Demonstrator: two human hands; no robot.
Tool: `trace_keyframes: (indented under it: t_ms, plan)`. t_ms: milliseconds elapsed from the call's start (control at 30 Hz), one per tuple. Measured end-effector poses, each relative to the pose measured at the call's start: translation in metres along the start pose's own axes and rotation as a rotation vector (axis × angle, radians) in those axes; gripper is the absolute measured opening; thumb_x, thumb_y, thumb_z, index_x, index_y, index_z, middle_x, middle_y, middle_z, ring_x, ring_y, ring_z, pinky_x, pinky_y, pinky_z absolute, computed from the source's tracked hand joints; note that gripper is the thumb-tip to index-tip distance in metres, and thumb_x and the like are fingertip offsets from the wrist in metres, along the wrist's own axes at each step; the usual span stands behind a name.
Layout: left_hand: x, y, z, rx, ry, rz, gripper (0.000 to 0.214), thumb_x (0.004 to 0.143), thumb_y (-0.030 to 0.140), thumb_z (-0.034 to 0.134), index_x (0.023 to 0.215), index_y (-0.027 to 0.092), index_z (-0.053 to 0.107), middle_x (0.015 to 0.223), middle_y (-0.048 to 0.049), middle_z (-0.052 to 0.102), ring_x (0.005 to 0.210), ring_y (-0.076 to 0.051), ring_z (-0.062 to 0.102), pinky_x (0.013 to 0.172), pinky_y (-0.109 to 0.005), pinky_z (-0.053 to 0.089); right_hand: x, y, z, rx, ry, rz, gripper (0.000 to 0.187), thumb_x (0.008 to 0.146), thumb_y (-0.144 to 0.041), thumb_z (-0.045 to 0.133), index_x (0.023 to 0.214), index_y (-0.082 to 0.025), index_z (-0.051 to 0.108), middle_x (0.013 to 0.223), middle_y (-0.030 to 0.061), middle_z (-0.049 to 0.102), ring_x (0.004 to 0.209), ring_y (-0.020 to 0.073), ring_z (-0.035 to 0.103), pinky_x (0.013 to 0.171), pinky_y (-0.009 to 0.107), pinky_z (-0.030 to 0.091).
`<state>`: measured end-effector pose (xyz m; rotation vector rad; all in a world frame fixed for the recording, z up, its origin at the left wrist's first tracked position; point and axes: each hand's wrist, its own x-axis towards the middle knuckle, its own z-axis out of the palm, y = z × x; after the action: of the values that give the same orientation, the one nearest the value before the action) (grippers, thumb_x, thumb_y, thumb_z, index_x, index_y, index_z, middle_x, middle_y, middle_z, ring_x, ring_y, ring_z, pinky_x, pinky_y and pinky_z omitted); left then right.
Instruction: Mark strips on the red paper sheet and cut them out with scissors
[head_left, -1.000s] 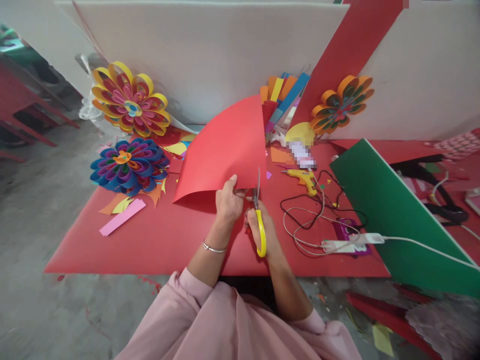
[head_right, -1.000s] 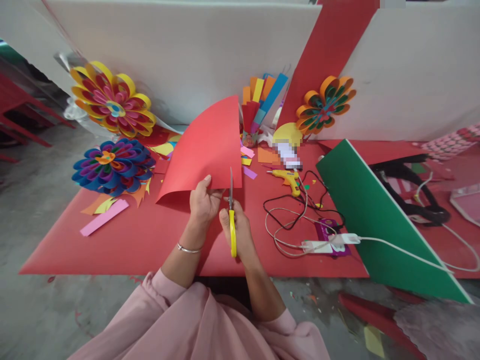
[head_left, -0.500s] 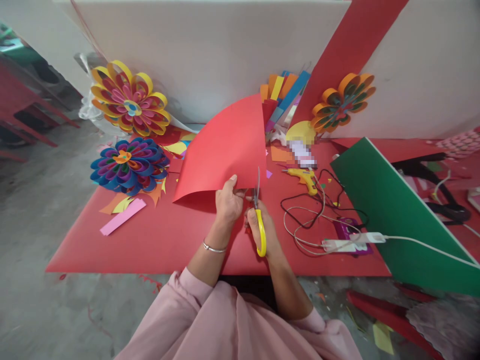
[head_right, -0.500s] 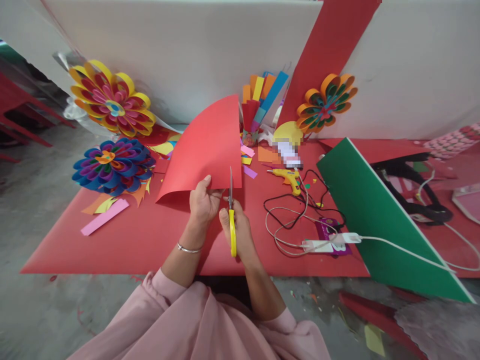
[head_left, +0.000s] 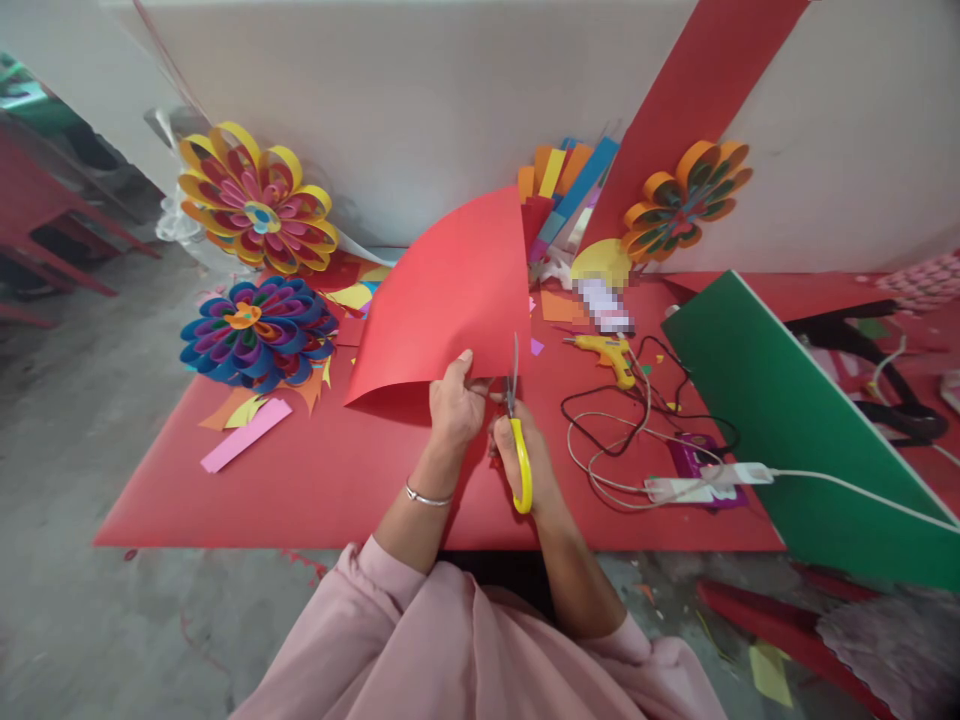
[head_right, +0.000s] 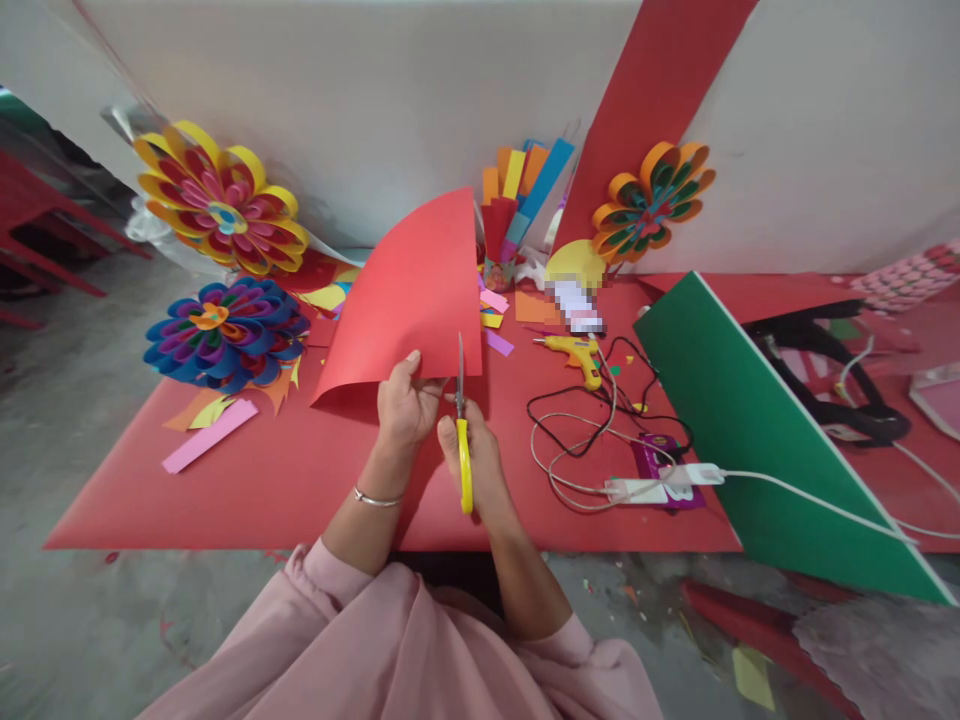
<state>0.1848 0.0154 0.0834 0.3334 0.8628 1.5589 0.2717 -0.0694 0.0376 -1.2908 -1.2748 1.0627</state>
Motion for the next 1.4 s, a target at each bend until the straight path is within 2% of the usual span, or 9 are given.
trace_keyframes:
  t_ms: [167,400,667,900,1100,1300,1400]
  plan:
    - [0.001,-0.001,-0.002,0.035,0.010,0.010,0.005,0.088,0.028,0.069,0.088,0.023,0.072,0.094,-0.0053,0.081,0.096,-0.021,0.077,0.088,-0.034,0.062,-0.001,0.003,0.000,0.005,-0.006,0.006,0.071,0.100,-0.080,0.050,0.137,-0.021,0.059,0.080,-0.0023,0.058,0.066,0.0155,0.059,0.060,0.029,0.054]
    - [0.004,-0.003,-0.007,0.034,-0.017,0.022,0.009,0.089,0.033,0.072,0.089,0.024,0.070,0.091,-0.0042,0.079,0.092,-0.020,0.077,0.088,-0.035,0.061,-0.001,0.010,-0.002,0.009,-0.038,-0.008,0.067,0.102,-0.075,0.051,0.143,-0.023,0.056,0.094,0.0030,0.066,0.081,0.0190,0.066,0.067,0.030,0.059]
    - [0.005,-0.005,-0.009,0.024,-0.032,0.033,0.010,0.087,0.032,0.072,0.090,0.023,0.071,0.094,-0.0044,0.080,0.091,-0.019,0.077,0.085,-0.033,0.061,0.000,0.009,-0.001,-0.005,-0.030,-0.020,0.066,0.102,-0.077,0.048,0.138,-0.022,0.058,0.092,0.0036,0.066,0.084,0.0204,0.067,0.067,0.031,0.058]
    - [0.005,-0.003,-0.008,0.069,-0.025,0.020,0.010,0.088,0.033,0.072,0.091,0.023,0.070,0.096,-0.0056,0.081,0.099,-0.023,0.079,0.091,-0.038,0.062,0.000,0.010,-0.002,-0.023,-0.018,-0.012,0.062,0.102,-0.079,0.046,0.126,-0.024,0.060,0.089,0.0030,0.066,0.082,0.0205,0.068,0.066,0.030,0.058]
    - [0.004,-0.003,-0.007,0.041,0.011,-0.009,0.006,0.089,0.026,0.069,0.087,0.022,0.073,0.095,-0.0067,0.082,0.101,-0.022,0.079,0.090,-0.036,0.063,0.001,0.012,-0.002,-0.024,-0.017,-0.002,0.062,0.102,-0.079,0.045,0.124,-0.023,0.062,0.087,0.0026,0.067,0.074,0.0190,0.066,0.064,0.030,0.057]
    - [0.003,-0.001,-0.004,0.029,0.022,-0.005,0.005,0.089,0.024,0.069,0.087,0.022,0.072,0.093,-0.0050,0.082,0.093,-0.020,0.078,0.087,-0.033,0.064,0.001,0.011,-0.002,-0.013,-0.019,0.007,0.065,0.102,-0.077,0.047,0.134,-0.023,0.062,0.090,0.0037,0.068,0.071,0.0184,0.065,0.062,0.031,0.057]
    - [0.002,-0.002,-0.004,0.034,0.019,-0.007,0.006,0.089,0.024,0.068,0.085,0.022,0.073,0.091,-0.0052,0.082,0.095,-0.021,0.078,0.087,-0.033,0.064,0.000,0.010,-0.002,-0.006,-0.018,0.011,0.065,0.102,-0.078,0.046,0.133,-0.022,0.061,0.091,0.0037,0.067,0.071,0.0182,0.065,0.062,0.031,0.056]
